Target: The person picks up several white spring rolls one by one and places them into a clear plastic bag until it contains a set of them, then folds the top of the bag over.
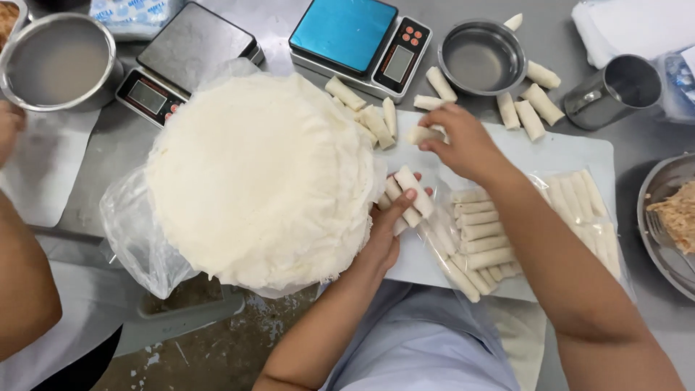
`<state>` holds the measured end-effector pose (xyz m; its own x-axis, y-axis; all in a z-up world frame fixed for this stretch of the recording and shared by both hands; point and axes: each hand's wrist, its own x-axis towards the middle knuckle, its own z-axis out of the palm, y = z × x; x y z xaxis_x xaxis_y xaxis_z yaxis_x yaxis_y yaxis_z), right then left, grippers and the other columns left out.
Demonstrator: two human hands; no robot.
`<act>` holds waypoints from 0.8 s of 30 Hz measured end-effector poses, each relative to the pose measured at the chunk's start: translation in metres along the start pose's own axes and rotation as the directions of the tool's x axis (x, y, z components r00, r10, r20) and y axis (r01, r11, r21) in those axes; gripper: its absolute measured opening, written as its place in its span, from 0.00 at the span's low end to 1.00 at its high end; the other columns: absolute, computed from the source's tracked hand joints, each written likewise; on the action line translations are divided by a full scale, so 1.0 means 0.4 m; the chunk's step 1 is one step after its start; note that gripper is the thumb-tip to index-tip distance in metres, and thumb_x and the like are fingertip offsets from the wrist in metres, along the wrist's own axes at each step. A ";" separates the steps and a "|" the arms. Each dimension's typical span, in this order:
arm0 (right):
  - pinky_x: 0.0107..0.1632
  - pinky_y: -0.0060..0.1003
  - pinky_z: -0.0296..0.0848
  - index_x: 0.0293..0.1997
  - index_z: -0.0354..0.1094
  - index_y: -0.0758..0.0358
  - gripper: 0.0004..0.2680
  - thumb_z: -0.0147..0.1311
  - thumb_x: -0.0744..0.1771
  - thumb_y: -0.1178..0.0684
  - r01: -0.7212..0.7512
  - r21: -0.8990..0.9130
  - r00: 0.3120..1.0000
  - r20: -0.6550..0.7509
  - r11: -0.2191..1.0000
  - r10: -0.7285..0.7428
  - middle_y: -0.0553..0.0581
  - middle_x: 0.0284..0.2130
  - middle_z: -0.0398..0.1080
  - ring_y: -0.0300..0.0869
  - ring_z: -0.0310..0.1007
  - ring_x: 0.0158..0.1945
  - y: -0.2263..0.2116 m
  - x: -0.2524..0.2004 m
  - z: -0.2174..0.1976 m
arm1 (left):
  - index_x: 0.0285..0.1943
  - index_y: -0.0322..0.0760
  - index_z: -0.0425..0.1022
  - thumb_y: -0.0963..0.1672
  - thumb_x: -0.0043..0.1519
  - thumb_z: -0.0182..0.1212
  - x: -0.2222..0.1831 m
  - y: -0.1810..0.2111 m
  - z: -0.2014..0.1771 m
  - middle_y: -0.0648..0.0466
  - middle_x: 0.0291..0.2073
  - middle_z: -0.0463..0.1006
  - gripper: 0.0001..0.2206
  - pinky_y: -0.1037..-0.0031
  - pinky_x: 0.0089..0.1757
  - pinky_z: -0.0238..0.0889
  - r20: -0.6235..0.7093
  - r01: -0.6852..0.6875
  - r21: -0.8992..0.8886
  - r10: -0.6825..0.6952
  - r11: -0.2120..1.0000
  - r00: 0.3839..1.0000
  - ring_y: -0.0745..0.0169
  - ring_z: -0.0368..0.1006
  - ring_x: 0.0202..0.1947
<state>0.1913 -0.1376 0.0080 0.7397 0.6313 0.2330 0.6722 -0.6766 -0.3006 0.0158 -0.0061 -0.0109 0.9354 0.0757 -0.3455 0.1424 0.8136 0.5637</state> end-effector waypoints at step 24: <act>0.46 0.50 0.70 0.44 0.74 0.56 0.09 0.67 0.63 0.50 -0.080 -0.145 0.997 -0.031 0.986 0.077 0.53 0.40 0.66 0.52 0.66 0.49 0.101 0.072 0.050 | 0.72 0.38 0.59 0.46 0.65 0.60 0.012 -0.008 0.005 0.42 0.69 0.69 0.26 0.54 0.64 0.61 0.042 0.036 -0.111 -0.032 0.993 0.999 0.40 0.68 0.65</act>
<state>0.2390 -0.1392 -0.0160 0.7896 0.5657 0.2375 0.6082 -0.7729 -0.1809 0.0207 -0.0095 -0.0127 0.9432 0.0253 -0.3313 0.1396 0.8746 0.4643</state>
